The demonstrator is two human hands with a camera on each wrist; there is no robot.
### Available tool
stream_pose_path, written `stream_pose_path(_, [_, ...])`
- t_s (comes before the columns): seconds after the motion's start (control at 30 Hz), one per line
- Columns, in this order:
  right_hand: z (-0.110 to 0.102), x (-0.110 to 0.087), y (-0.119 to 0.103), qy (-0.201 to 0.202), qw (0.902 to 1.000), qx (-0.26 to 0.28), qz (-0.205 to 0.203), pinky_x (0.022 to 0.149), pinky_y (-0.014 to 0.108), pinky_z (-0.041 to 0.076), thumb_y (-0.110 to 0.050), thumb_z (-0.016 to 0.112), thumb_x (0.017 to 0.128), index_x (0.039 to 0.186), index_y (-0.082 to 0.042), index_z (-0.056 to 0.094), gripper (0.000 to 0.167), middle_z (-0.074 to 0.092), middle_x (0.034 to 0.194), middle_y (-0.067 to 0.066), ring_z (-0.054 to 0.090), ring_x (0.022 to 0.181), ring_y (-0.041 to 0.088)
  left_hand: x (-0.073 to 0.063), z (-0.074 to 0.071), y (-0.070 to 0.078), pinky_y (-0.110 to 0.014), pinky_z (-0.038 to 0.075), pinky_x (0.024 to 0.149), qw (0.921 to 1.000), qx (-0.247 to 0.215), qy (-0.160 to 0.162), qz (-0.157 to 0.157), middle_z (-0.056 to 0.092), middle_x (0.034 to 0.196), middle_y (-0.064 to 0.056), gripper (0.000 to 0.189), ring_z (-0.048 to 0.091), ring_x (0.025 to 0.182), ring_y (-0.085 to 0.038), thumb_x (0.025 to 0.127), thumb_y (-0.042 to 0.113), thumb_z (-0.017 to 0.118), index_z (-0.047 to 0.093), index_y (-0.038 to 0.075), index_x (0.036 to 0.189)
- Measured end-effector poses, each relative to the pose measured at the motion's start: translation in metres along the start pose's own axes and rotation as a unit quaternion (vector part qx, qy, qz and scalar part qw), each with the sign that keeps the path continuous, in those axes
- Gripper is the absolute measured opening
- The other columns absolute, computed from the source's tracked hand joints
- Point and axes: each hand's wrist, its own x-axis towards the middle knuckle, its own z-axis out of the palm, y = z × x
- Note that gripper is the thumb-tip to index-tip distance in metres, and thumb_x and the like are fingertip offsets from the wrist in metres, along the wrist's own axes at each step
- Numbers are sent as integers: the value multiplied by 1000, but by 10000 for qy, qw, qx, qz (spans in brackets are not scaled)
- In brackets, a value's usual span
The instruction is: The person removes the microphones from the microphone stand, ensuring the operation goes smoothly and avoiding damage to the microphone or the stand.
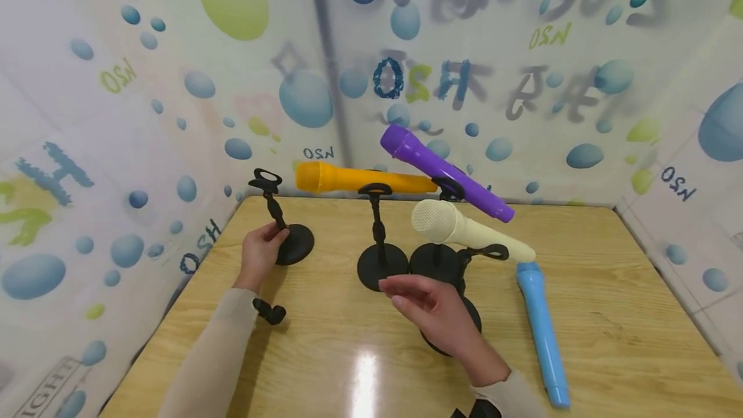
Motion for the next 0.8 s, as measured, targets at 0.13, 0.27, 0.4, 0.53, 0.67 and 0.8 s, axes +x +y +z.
stream_pose_path(0.13, [-4,-5,-2,15,10000,-42,-42,96,24,62,1,62,107,134,-4,72,30,77,132,18,76,117,8,3,1,1,-54,54,113,10000,22,73,23,72,137,-26,40,69,130,-41,106,16,71,68,-2,142])
stream_pose_path(0.27, [-10,-10,-5,38,10000,-61,-8,96,23,61,2,62,107,135,-4,72,30,77,132,13,76,117,8,5,0,3,-54,55,112,9999,43,167,-7,72,137,-26,39,69,130,-41,106,15,71,68,-4,141])
stream_pose_path(0.4, [-15,-15,-8,64,9999,-70,61,96,23,61,2,61,107,135,-2,71,30,78,132,5,76,117,8,5,0,5,-54,56,111,9994,37,332,-42,73,134,-27,37,70,127,-42,105,14,73,70,-4,137])
stream_pose_path(0.53, [-19,-19,-9,101,9998,-117,146,96,22,61,2,61,107,135,-1,70,29,78,132,-2,76,116,7,4,0,6,-55,56,109,9989,29,474,-64,74,132,-27,35,71,125,-42,104,15,73,72,-4,134])
stream_pose_path(0.67, [-23,-24,-9,143,9996,-115,203,96,21,61,1,61,108,136,0,69,30,78,131,-6,76,116,7,1,-3,4,-54,57,109,9990,-4,444,-71,73,135,-26,36,70,126,-41,105,18,72,71,-3,135])
stream_pose_path(0.8, [-29,-29,-7,156,9998,61,60,96,21,60,6,59,107,136,4,68,31,77,132,-8,76,117,7,-5,-7,3,-54,56,110,9991,-97,384,-136,72,137,-25,38,69,126,-41,106,21,71,70,-3,136])
